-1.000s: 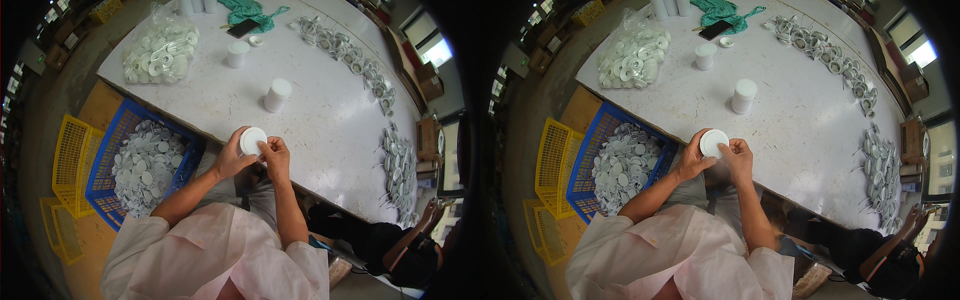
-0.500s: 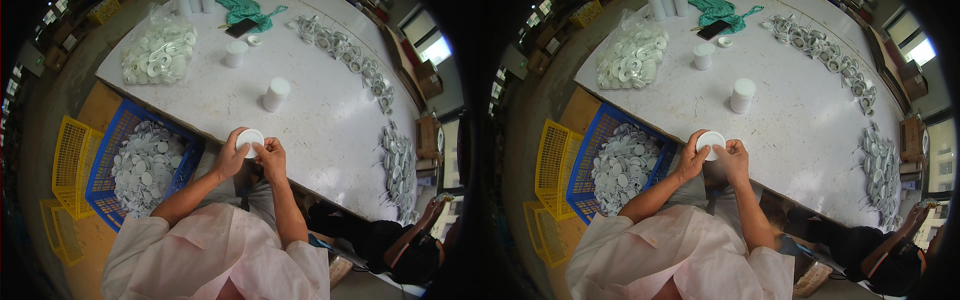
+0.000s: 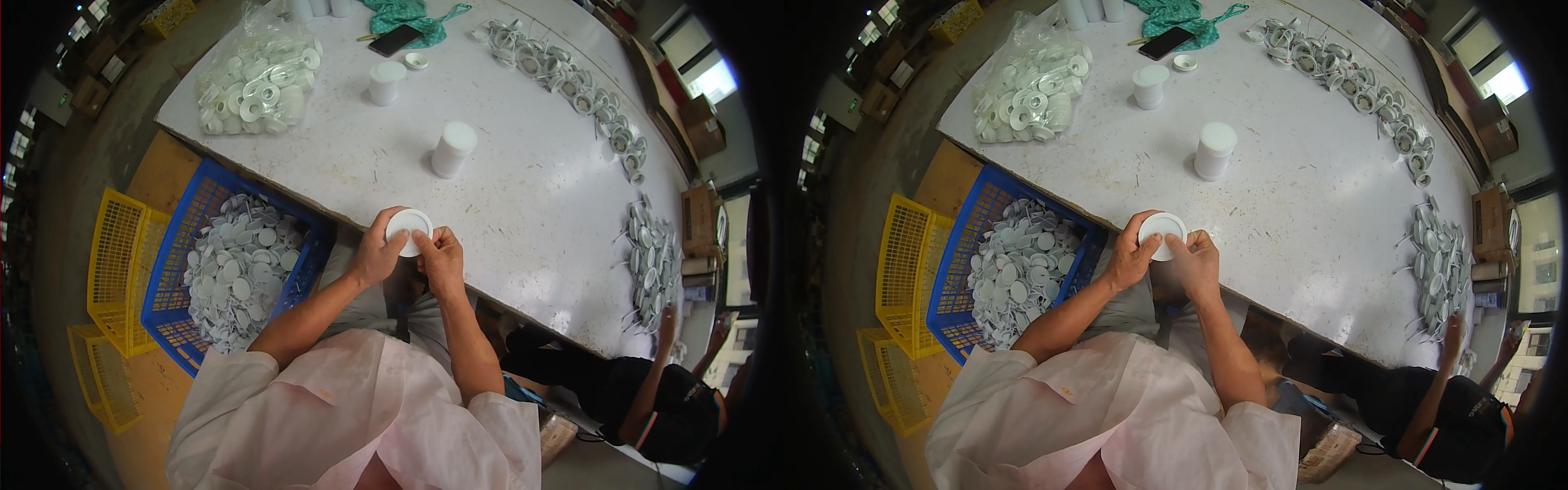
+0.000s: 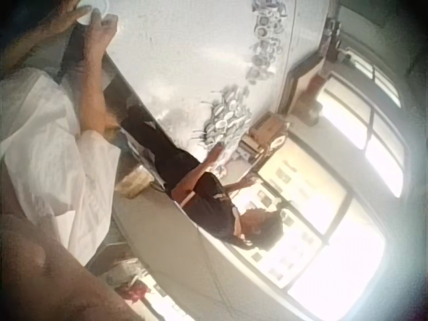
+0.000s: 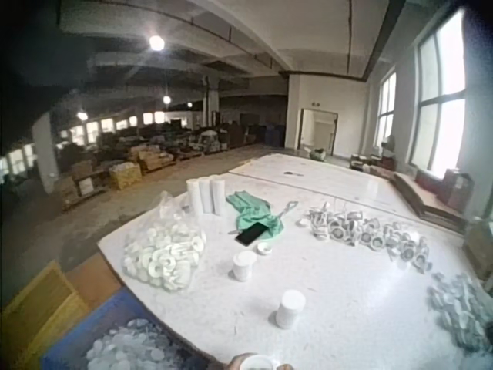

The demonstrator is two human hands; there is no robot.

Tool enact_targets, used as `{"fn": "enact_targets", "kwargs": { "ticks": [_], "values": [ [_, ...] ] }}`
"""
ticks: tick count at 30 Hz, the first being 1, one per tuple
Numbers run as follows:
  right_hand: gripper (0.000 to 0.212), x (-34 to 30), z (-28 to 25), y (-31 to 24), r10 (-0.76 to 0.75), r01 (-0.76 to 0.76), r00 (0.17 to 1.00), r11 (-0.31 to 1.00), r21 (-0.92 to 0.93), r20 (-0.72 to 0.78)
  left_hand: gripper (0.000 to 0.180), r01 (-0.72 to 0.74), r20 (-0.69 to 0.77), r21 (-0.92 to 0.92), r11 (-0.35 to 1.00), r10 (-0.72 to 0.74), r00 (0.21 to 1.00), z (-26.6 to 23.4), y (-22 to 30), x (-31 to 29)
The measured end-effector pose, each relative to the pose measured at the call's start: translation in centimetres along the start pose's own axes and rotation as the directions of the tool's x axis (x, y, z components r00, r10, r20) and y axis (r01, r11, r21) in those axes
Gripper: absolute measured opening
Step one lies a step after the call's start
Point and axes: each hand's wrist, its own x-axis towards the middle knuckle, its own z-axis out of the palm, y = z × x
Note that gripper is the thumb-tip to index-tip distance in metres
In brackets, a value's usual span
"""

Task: The person assembles light fixtures by taking lamp bases from a basket, taking circular covers from a stack, pressing each cover onto a base by hand, and placing the assembled lights onto the table.

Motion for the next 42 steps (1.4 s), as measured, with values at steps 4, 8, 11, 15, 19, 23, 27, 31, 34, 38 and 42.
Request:
{"fn": "enact_targets", "kwargs": {
  "ticks": [4, 8, 11, 15, 19, 23, 27, 31, 34, 38, 42],
  "values": [
    [0.022, 0.0, 0.8, 0.4, -0.015, 0.011, 0.999, 0.997, 0.072, 0.044, 0.039, 0.134, 0.009, -0.134, 0.982, -0.134, 0.991, -1.1, 0.6, -0.2],
    [0.012, -0.4, 0.3, 0.7, -0.055, 0.048, 0.995, 0.994, 0.097, 0.077, 0.036, 0.175, -0.165, -0.034, 0.984, -0.179, 0.97, -3.9, -1.0, -1.3],
    [0.008, 0.6, -2.7, 2.2, -0.162, 0.155, 0.985, 0.982, 0.107, 0.06, 0.034, 0.269, -0.335, -0.265, 0.926, -0.351, 0.875, -7.6, -4.0, -3.3],
    [0.008, 1.1, -6.1, 2.3, -0.125, 0.139, 0.98, 0.987, 0.086, -0.152, 0.031, 0.303, -0.526, -0.415, 0.858, -0.498, 0.69, -15.3, -11.4, -8.0],
    [0.011, 2.1, -11.0, 3.5, -0.216, 0.235, 0.939, 0.971, 0.042, -0.267, 0.033, 0.415, -0.73, -0.409, 0.812, -0.565, 0.385, -26.9, -21.6, -15.9],
    [0.012, 2.4, -15.6, 3.5, -0.26, 0.256, 0.867, 0.964, -0.067, -0.425, 0.056, 0.504, -0.852, -0.368, 0.782, -0.5, 0.154, -36.5, -24.7, -25.0],
    [0.011, 2.0, -20.4, 3.1, -0.261, 0.242, 0.818, 0.965, -0.104, -0.513, 0.065, 0.569, -0.878, -0.422, 0.706, -0.475, -0.062, -39.8, -23.8, -27.8],
    [0.017, -0.2, -25.8, 3.0, -0.345, 0.238, 0.726, 0.937, -0.254, -0.595, 0.067, 0.916, -0.985, -0.05, 0.398, -0.173, 0.022, -37.8, -25.3, -25.2],
    [0.037, 0.5, -26.7, 2.9, -0.421, 0.054, 0.557, 0.879, -0.475, -0.716, 0.065, 0.823, -0.93, 0.263, 0.503, -0.095, 0.355, -37.7, -30.2, -26.7],
    [0.039, 1.0, -31.2, 5.0, -0.777, -0.091, 0.291, 0.558, -0.825, -0.558, 0.053, 0.52, -0.742, 0.308, 0.797, -0.141, 0.656, -28.2, -30.4, -22.8],
    [0.055, 2.0, -35.1, 2.8, -0.673, -0.328, 0.176, 0.648, -0.687, -0.718, 0.044, 0.408, -0.538, 0.339, 0.848, -0.181, 0.823, -22.0, -26.1, -18.2]
  ]
}}
